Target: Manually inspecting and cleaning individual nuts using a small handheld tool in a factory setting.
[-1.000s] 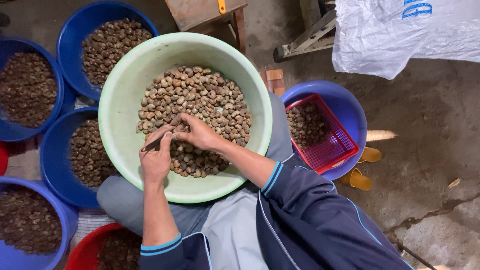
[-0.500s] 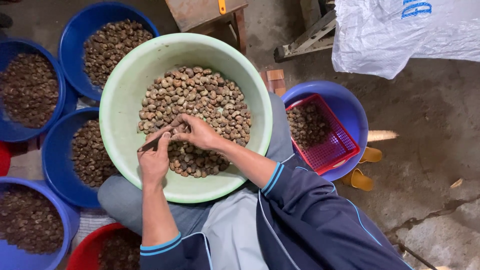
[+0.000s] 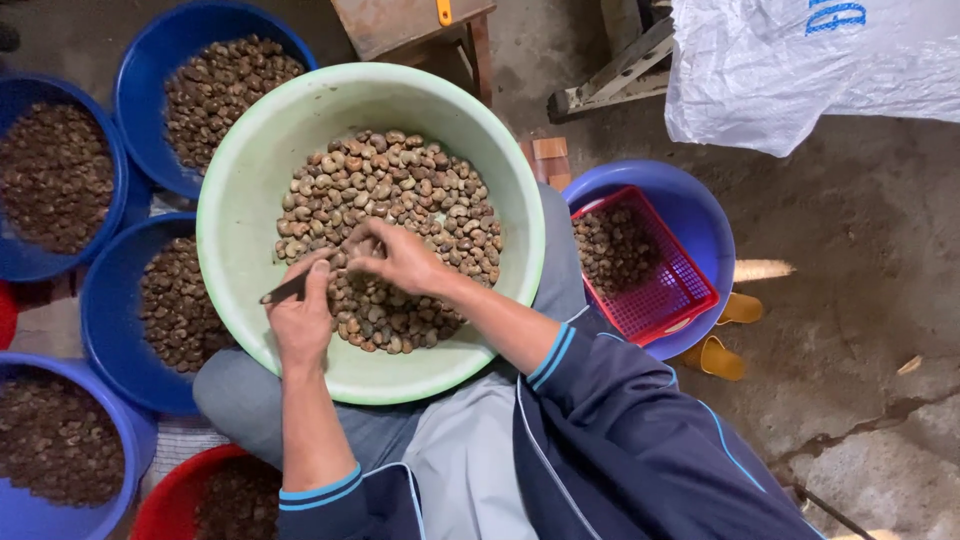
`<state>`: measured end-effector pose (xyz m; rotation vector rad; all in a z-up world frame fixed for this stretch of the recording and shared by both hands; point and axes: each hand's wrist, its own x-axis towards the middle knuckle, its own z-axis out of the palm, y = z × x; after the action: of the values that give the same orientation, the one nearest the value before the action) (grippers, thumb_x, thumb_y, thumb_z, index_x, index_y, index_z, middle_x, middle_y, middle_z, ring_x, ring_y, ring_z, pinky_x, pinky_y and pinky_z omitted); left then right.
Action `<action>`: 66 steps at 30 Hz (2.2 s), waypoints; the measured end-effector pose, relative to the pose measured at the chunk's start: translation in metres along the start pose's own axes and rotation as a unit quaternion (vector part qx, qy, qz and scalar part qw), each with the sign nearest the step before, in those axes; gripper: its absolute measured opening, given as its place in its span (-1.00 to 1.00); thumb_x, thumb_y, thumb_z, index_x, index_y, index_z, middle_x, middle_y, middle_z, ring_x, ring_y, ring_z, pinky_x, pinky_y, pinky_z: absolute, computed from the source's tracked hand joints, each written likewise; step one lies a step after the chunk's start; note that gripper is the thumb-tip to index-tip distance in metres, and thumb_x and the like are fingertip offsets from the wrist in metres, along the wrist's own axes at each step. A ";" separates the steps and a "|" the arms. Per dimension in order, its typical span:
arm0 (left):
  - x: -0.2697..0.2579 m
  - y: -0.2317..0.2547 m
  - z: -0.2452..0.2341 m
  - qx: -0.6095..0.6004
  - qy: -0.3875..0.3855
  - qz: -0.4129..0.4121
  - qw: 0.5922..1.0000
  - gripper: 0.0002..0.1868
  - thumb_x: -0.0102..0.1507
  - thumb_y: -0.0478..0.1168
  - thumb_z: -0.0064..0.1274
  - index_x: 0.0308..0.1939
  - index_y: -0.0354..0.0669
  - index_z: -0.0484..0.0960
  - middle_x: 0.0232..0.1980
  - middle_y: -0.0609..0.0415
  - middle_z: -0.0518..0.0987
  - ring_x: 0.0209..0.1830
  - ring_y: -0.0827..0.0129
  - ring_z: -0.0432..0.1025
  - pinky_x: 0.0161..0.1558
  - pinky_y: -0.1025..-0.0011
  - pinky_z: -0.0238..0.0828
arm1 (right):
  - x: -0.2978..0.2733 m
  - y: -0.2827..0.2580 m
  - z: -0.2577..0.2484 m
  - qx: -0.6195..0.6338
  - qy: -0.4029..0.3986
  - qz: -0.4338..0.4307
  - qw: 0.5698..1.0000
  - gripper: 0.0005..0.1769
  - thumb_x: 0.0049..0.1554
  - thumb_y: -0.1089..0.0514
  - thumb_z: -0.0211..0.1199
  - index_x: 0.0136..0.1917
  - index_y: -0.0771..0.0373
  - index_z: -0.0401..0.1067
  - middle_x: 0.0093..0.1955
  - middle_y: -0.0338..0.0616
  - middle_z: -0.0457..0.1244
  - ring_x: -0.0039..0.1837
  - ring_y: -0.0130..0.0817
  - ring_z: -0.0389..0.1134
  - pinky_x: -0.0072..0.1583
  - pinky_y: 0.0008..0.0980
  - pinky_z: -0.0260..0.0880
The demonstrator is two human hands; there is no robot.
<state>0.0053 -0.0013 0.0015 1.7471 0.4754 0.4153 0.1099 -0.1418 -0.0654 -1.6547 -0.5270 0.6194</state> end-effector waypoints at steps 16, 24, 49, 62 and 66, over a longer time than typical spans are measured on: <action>0.004 -0.009 -0.011 -0.039 0.078 0.002 0.996 -0.80 0.49 -0.34 0.01 0.08 -0.42 0.68 -0.06 -0.40 0.67 -0.13 -0.01 0.66 -0.20 0.33 0.69 | -0.195 0.041 -0.247 -0.247 0.366 0.026 0.897 -0.73 0.32 0.17 0.38 0.22 0.35 0.50 0.08 0.26 0.35 0.17 0.17 0.41 0.17 0.09 0.43; 0.006 -0.012 -0.009 -0.041 0.064 0.023 0.997 -0.76 0.49 -0.28 -0.01 0.09 -0.41 0.67 -0.07 -0.32 0.70 -0.13 0.00 0.67 -0.22 0.32 0.68 | -0.164 -0.008 -0.207 -0.332 0.380 -0.068 0.861 -0.79 0.40 0.24 0.26 0.25 0.39 0.52 0.13 0.29 0.37 0.24 0.22 0.39 0.28 0.01 0.36; 0.002 -0.012 -0.004 0.061 0.020 -0.052 0.997 -0.76 0.44 -0.03 0.07 0.02 0.01 0.77 -0.31 -0.02 0.76 -0.21 0.27 0.69 -0.28 0.30 0.62 | -0.023 0.010 -0.024 -0.556 -0.190 -0.083 0.805 -0.83 0.16 0.06 0.18 -0.01 0.13 0.42 0.14 -0.06 0.24 -0.26 0.08 0.44 -0.24 -0.01 0.45; 0.001 0.005 -0.005 -0.040 -0.018 0.073 0.996 -0.75 0.51 -0.14 0.03 0.13 -0.14 0.74 0.04 -0.17 0.71 0.16 0.03 0.57 0.16 0.07 0.52 | -0.006 -0.042 -0.006 0.274 -0.049 0.114 0.954 -0.66 0.30 0.20 0.21 0.31 0.34 0.35 0.05 0.08 0.41 -0.09 -0.19 0.54 -0.04 -0.24 0.67; 0.002 0.004 -0.008 -0.062 -0.030 0.078 0.995 -0.74 0.52 -0.19 0.00 0.15 -0.22 0.71 0.07 -0.24 0.68 0.16 0.07 0.56 0.17 0.04 0.53 | -0.008 -0.038 -0.001 0.326 -0.058 0.096 0.939 -0.57 0.28 0.22 0.24 0.38 0.34 0.29 0.04 0.07 0.41 -0.02 -0.20 0.54 0.05 -0.23 0.67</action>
<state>0.0031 0.0052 0.0066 1.6770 0.2650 0.4908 0.1048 -0.1414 -0.0266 -1.0465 -0.2027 0.9254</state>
